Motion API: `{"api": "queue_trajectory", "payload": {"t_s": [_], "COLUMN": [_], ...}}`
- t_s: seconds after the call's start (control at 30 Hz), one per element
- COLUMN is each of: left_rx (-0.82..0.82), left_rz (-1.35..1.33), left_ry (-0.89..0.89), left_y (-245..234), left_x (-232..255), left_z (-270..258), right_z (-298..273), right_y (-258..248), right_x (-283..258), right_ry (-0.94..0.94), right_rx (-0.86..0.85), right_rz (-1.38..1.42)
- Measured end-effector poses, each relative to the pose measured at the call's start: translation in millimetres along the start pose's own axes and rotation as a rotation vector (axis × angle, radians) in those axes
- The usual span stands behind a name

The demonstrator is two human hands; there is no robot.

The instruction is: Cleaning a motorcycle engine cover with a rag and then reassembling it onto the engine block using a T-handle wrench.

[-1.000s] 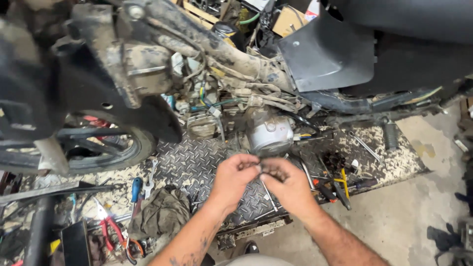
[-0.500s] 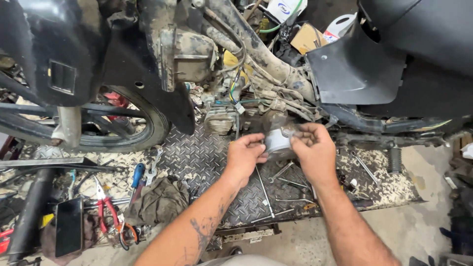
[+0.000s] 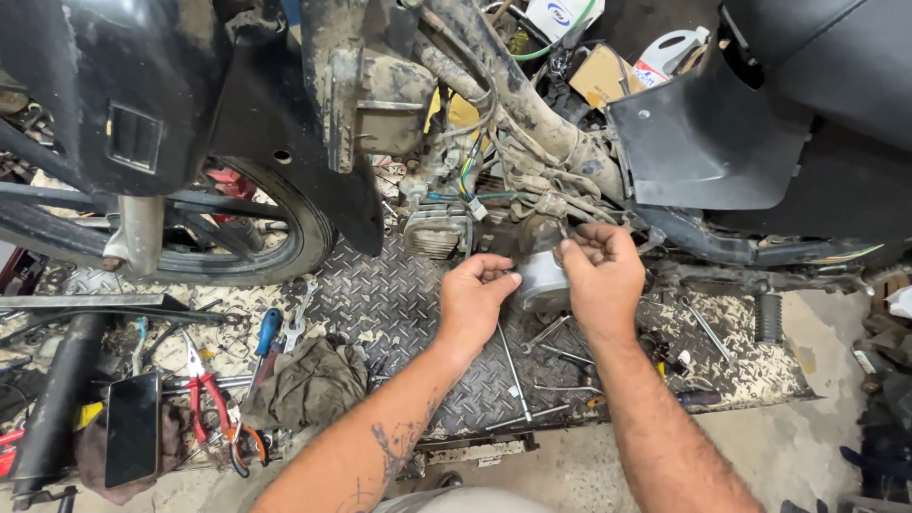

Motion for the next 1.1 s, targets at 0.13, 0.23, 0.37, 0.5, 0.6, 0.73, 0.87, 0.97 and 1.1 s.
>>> {"api": "queue_trajectory", "payload": {"t_s": [0.13,0.23,0.37,0.5,0.6,0.73,0.87,0.97,1.1], "left_rx": [0.009,0.021,0.050,0.023,0.008,-0.039,-0.064,-0.081,-0.081], "left_rz": [0.019,-0.021,-0.025,-0.009,0.038,0.187,0.364,0.424,0.479], "left_ry": [-0.002,-0.010,-0.010,-0.072,-0.056,-0.018,0.002,0.008,0.110], "left_y": [-2,-1,2,7,12,16,15,15,19], "left_x": [13,10,4,5,4,-14,-9,-4,-2], "left_z": [-4,-3,-1,-2,-2,8,9,11,4], "right_z": [2,3,3,5,11,12,19,20,13], "right_y": [1,2,3,1,-2,3,8,10,-3], "right_x": [4,6,4,1,7,-3,10,11,7], "right_ry": [-0.004,-0.005,-0.033,-0.074,-0.047,-0.067,-0.179,-0.236,-0.177], "right_rx": [-0.014,-0.031,-0.042,-0.034,-0.020,-0.063,-0.022,0.017,-0.037], "right_rz": [-0.010,-0.001,-0.001,-0.001,0.065,0.042,-0.157,-0.289,-0.330]}}
Point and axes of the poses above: each hand's wrist, its own z-axis towards the middle knuckle, its own y-axis out of the palm, x = y × z, the point moved 2 cm from there along z, towards the middle knuckle, and after that the axes turned 4 degrees about -y, right-handed, at the moved point
